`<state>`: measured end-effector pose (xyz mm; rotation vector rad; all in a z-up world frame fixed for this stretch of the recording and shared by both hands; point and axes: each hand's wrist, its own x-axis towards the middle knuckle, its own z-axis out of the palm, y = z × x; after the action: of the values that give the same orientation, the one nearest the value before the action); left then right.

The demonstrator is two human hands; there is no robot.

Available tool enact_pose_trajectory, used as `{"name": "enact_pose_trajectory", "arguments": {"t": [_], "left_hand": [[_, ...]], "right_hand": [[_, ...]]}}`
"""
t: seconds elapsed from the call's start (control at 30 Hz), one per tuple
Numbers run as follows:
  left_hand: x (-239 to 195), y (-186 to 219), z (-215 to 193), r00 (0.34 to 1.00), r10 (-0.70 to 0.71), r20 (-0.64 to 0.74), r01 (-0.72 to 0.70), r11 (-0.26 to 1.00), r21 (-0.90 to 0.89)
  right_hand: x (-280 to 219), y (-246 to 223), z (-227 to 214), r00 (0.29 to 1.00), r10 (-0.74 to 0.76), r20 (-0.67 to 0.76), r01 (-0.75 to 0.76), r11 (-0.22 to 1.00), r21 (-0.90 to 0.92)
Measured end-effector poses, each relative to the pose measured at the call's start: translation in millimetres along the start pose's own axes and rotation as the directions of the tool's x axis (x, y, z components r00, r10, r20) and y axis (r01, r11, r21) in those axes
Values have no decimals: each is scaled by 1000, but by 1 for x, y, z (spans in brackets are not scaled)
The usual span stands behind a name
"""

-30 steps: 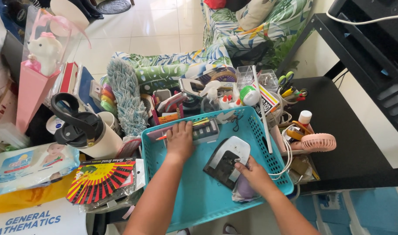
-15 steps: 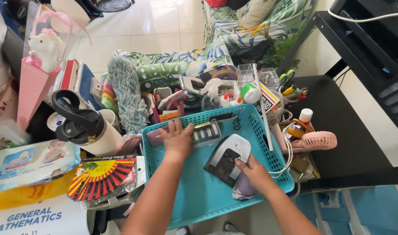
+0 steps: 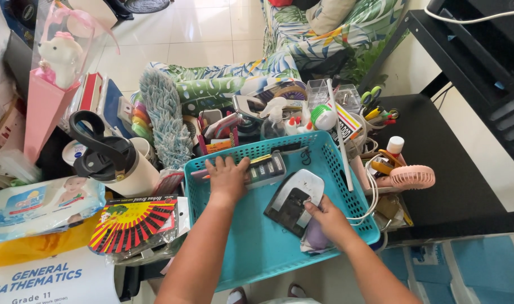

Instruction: The person cleans a light blue plastic basket using a cloth. They remove various items from the basket, including a stapler and a small box, and place them on the surrounding desk. The person wipes the interior and exterior surfaces of the basket thoroughly before placing it back on the desk.

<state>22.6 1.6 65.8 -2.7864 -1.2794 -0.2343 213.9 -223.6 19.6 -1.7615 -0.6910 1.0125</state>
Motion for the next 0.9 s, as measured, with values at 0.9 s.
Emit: {"name": "enact_pose_trajectory", "arguments": {"t": [0.9], "left_hand": [[-22, 56, -111, 993, 69, -97, -104, 903, -418]], "right_hand": [[-126, -49, -126, 996, -4, -92, 27, 967, 252]]}}
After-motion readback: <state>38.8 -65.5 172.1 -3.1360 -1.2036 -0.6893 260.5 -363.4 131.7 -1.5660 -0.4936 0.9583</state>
